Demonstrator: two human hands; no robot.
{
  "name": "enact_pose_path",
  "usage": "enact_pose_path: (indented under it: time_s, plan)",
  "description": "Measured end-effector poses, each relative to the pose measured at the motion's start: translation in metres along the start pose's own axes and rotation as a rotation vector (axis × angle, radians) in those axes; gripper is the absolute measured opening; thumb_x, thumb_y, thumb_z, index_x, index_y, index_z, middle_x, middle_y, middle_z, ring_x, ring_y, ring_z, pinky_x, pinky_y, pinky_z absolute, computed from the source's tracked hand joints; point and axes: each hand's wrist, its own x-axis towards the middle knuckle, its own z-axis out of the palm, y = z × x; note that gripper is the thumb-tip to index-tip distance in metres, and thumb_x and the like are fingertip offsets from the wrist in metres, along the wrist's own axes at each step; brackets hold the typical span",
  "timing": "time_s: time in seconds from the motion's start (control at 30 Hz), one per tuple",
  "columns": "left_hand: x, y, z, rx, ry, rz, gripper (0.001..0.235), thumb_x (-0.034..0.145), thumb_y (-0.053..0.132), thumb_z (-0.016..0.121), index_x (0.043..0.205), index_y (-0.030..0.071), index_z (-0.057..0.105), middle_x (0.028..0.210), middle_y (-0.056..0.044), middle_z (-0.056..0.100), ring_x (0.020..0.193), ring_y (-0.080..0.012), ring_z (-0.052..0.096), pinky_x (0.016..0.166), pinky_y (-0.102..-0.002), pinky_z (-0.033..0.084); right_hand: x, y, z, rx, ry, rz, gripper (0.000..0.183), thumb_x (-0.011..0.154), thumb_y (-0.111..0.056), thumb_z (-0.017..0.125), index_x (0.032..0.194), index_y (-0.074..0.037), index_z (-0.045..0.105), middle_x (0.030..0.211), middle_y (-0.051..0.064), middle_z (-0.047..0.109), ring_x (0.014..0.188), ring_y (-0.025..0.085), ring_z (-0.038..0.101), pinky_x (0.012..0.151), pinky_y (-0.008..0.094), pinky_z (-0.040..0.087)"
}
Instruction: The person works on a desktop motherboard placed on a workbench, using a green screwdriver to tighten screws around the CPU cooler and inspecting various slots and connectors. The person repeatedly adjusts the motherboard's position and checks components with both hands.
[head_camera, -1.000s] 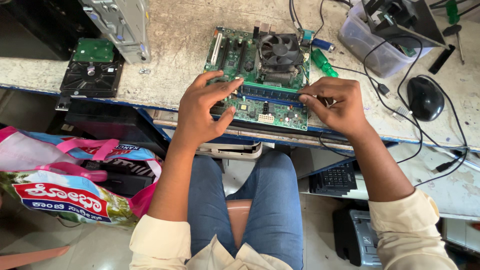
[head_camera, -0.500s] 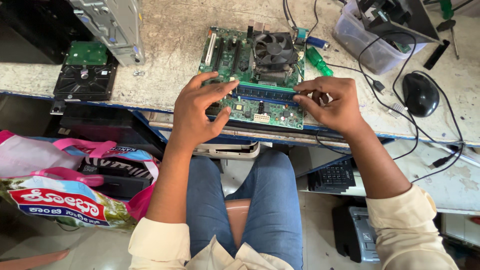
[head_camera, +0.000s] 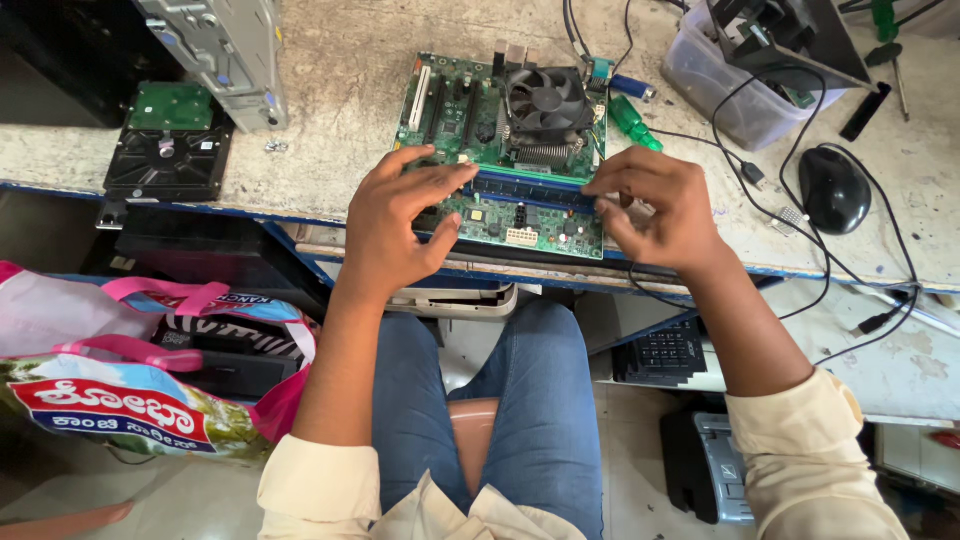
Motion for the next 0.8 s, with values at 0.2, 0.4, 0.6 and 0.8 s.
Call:
enact_pose_path:
  time_s: [0.2,0.4,0.6,0.8]
  plan:
    - [-0.001,0.015,-0.006,0.327,-0.057,0.104,0.069,0.081,0.044,0.081,0.138,0.01,0.062,0.144,-0.008,0.056,0.137,-0.0341,0.049,0.115,-0.052,0.036,-0.001,-0.029,-0.001,-0.422,0.029,-0.211,0.071,0.076,-0.053,0.084,0.124,-0.002,0.07,0.113,0.014,0.067,0.094,0.032,0.063,0.082,0.045,0.05]
    - [-0.017,0.028,0.037,0.595,-0.098,0.293,0.073,0.092,0.037,0.069,0.153,0.003,0.048,0.156,-0.013,0.047,0.144,-0.0322,0.044,0.119,-0.049,0.035,-0.027,-0.056,0.052,-0.702,0.018,0.037,0.086,0.075,-0.042,0.081,0.145,0.0,0.055,0.137,0.017,0.054,0.13,0.036,0.051,0.112,0.052,0.037]
    - [-0.009,0.024,0.06,0.674,0.002,0.246,0.054,0.099,0.012,0.056,0.149,-0.005,0.049,0.144,-0.017,0.052,0.133,-0.0348,0.053,0.119,-0.047,0.041,-0.017,-0.059,0.086,-0.834,0.153,0.107,0.064,0.081,-0.01,0.066,0.144,-0.004,0.059,0.134,0.013,0.057,0.13,0.03,0.053,0.121,0.051,0.034]
    - [-0.002,0.019,0.06,0.74,0.015,0.299,0.052,0.095,0.013,0.058,0.145,-0.002,0.054,0.129,-0.015,0.058,0.124,-0.034,0.057,0.119,-0.047,0.041,-0.008,-0.067,0.094,-0.892,0.187,0.15,0.052,0.086,-0.009,0.062,0.138,-0.004,0.062,0.123,0.012,0.061,0.122,0.031,0.057,0.12,0.056,0.034]
